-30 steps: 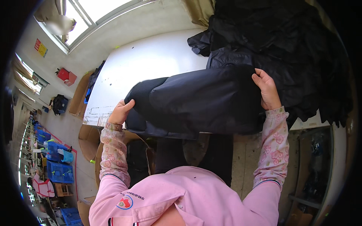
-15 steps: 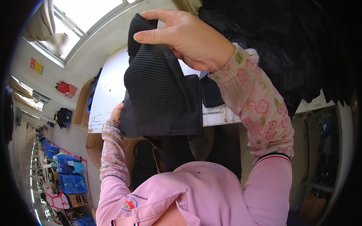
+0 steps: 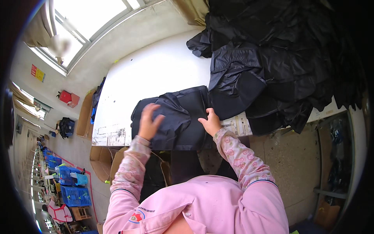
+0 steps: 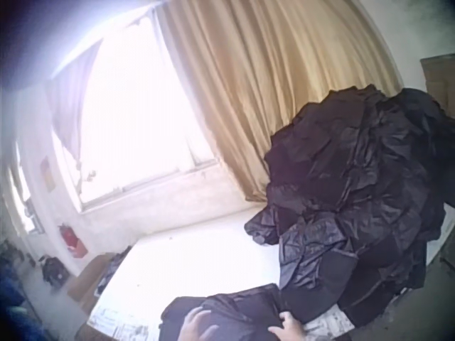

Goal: Manually inspecting, flipping, and stacking black garment components on a workbench.

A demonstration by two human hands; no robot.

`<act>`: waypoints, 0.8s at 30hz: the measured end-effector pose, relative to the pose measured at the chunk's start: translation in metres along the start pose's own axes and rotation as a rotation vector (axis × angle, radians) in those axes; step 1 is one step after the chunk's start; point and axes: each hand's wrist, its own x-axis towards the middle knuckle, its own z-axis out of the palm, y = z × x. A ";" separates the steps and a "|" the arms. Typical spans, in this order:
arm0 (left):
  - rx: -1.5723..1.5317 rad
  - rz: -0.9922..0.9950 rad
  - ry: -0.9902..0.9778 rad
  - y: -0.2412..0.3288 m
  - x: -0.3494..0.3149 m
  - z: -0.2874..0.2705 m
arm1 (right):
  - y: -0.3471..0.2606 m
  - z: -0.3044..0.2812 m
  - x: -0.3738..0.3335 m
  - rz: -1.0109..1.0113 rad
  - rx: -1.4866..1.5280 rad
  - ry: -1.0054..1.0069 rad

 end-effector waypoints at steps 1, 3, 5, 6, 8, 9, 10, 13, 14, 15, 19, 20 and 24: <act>-0.114 0.082 -0.137 0.029 -0.009 0.017 | 0.006 0.001 0.005 0.034 0.032 -0.080; 0.043 0.131 -0.388 0.051 -0.035 0.047 | -0.004 0.003 0.017 0.057 0.065 -0.175; 0.176 0.091 -0.544 0.046 -0.063 0.067 | -0.043 0.000 0.022 0.331 0.176 -0.351; 0.198 0.093 -0.541 0.041 -0.073 0.071 | -0.045 0.007 0.033 0.292 0.123 -0.354; 0.197 0.145 -0.551 0.050 -0.060 0.079 | -0.009 0.018 0.074 0.089 0.029 -0.185; 0.189 0.169 -0.571 0.053 -0.058 0.082 | 0.007 0.024 0.093 -0.112 -0.067 -0.050; 0.186 0.185 -0.587 0.054 -0.057 0.084 | 0.010 0.027 0.112 -0.028 0.011 -0.038; 0.132 0.143 -0.466 0.044 -0.068 0.085 | -0.036 0.027 0.147 0.137 0.451 -0.112; 0.104 0.117 -0.437 0.045 -0.069 0.085 | -0.044 0.023 0.152 0.110 0.365 -0.056; 0.107 0.116 -0.435 0.044 -0.068 0.084 | -0.051 0.016 0.154 0.084 0.276 0.002; 0.092 0.079 -0.434 0.046 -0.068 0.082 | -0.074 -0.027 0.156 0.167 0.499 0.262; 0.065 0.080 -0.448 0.045 -0.066 0.082 | -0.073 -0.032 0.152 -0.016 0.331 0.301; 0.000 0.059 -0.479 0.040 -0.068 0.077 | -0.100 -0.010 0.073 -0.685 -0.297 0.103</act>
